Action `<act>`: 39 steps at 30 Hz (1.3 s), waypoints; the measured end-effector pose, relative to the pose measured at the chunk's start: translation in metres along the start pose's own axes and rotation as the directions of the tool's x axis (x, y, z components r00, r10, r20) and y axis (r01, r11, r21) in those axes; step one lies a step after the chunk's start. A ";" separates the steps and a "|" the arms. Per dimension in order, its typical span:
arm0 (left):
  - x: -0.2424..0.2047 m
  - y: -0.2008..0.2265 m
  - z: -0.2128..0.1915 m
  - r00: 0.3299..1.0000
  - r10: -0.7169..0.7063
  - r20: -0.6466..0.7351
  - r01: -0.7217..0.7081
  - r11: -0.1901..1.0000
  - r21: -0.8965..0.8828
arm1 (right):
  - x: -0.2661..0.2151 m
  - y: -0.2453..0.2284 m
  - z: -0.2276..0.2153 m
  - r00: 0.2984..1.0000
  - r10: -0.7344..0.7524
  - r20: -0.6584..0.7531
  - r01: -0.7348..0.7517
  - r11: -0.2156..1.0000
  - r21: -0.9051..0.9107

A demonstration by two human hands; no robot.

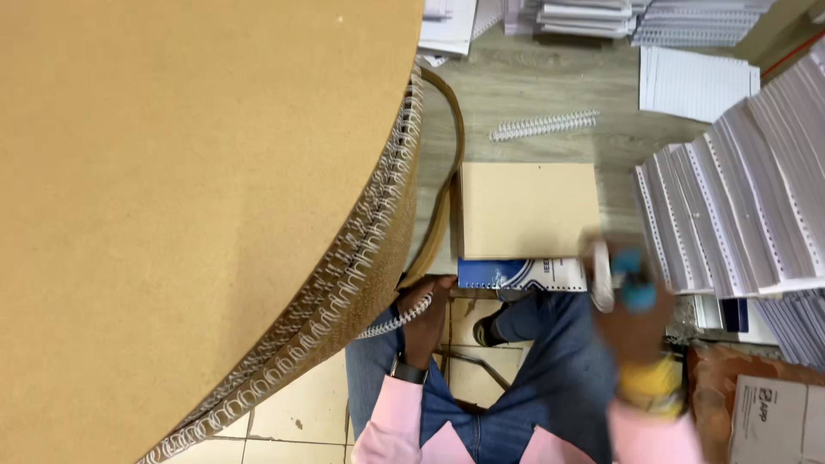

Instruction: The person pulls a length of spiral binding coil from a large roll and uses pliers to cut it into smaller segments. The cut pieces are placed on the floor next to the work area.

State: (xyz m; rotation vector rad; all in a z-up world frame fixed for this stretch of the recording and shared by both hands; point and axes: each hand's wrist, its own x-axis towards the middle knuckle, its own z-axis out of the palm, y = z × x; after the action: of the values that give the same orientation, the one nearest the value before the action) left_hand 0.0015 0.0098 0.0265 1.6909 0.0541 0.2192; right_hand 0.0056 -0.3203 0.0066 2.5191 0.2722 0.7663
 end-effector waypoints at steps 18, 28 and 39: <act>-0.018 -0.009 0.017 0.996 -0.056 0.071 0.072 0.968 -0.240 | 0.147 0.027 -0.048 0.912 0.198 0.360 -0.411 0.476 0.778; -0.065 0.040 0.057 0.960 0.004 0.279 0.092 0.939 -0.331 | -0.058 -0.112 -0.083 0.573 0.010 0.820 -0.271 -0.941 0.201; -0.066 0.023 0.060 0.917 -0.157 0.367 0.275 0.914 -0.296 | -0.066 -0.145 -0.073 0.471 -0.107 0.876 -0.375 -0.923 0.089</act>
State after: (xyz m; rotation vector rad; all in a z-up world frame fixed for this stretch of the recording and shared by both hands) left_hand -0.0546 -0.0629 0.0351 1.3383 -0.0471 -0.2237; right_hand -0.0968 -0.1882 -0.0454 -0.8813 0.5004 0.1185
